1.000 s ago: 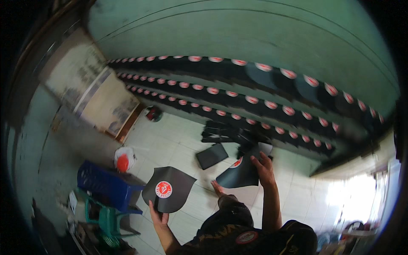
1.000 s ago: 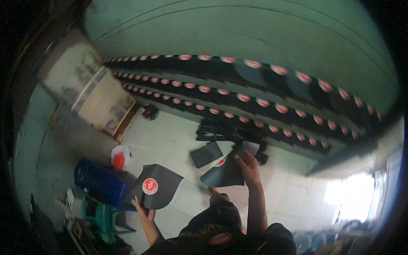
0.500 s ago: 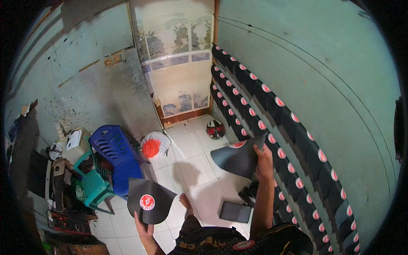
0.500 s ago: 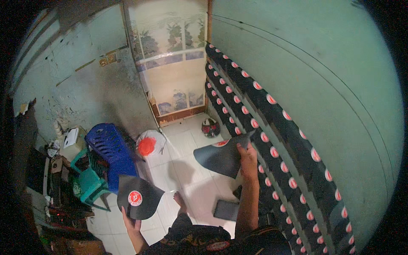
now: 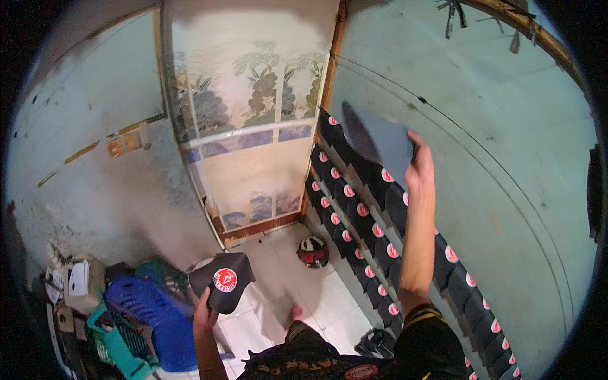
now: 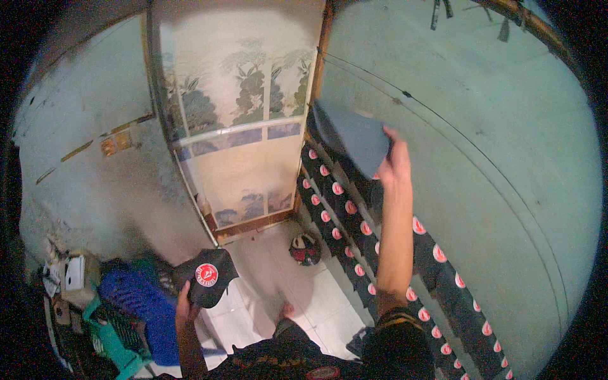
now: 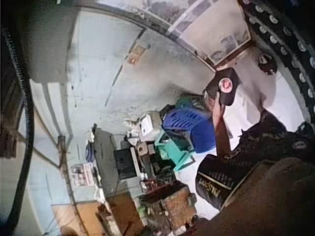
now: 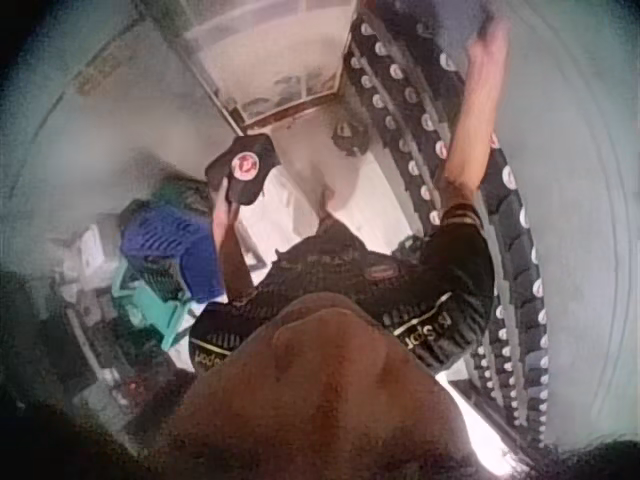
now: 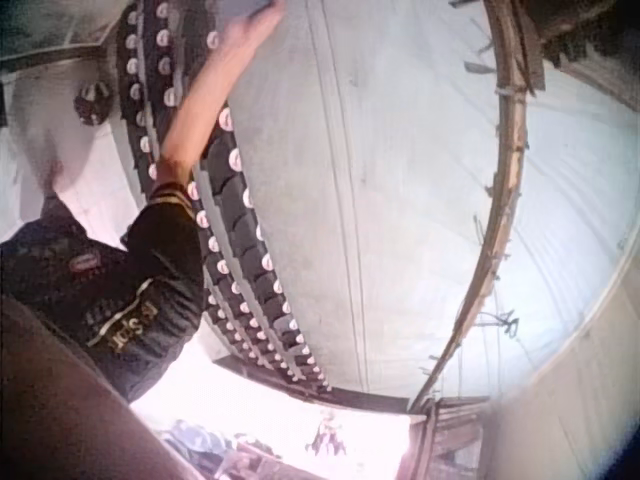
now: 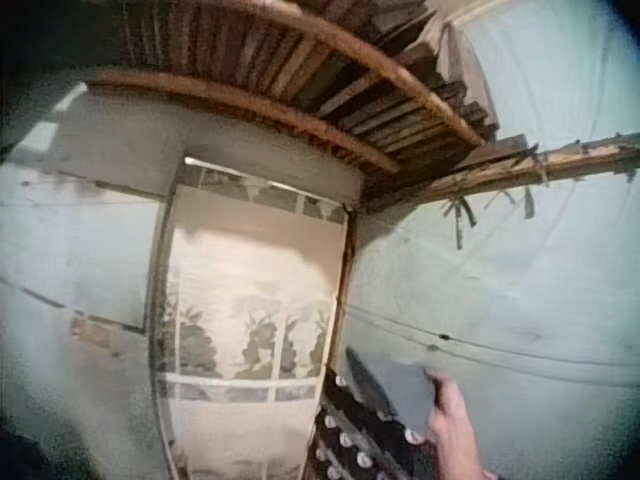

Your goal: The person repeatedly picks up black caps with red logos from a workbench and stacks them on a wall-mounted rack. The person handles the caps one at a time, placing them in neat rows on the rack.

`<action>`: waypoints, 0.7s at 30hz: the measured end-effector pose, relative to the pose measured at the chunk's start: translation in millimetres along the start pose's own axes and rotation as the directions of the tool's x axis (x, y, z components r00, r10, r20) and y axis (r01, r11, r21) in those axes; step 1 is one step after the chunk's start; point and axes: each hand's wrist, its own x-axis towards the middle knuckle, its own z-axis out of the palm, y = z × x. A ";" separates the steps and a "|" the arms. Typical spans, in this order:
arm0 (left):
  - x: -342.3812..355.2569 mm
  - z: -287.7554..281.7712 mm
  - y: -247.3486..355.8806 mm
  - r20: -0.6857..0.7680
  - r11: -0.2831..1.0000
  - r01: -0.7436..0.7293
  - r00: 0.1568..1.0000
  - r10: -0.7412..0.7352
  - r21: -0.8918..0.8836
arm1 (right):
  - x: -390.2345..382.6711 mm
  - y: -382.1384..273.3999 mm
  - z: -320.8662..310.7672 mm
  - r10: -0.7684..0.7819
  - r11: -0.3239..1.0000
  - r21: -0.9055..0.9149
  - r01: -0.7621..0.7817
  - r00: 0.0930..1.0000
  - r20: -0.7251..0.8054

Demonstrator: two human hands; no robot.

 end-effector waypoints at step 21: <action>537.8 140.3 -45.8 0.376 0.855 0.014 0.894 -0.243 0.519 | 577.4 -4.4 30.5 -0.376 0.922 -0.164 0.351 0.911 -0.171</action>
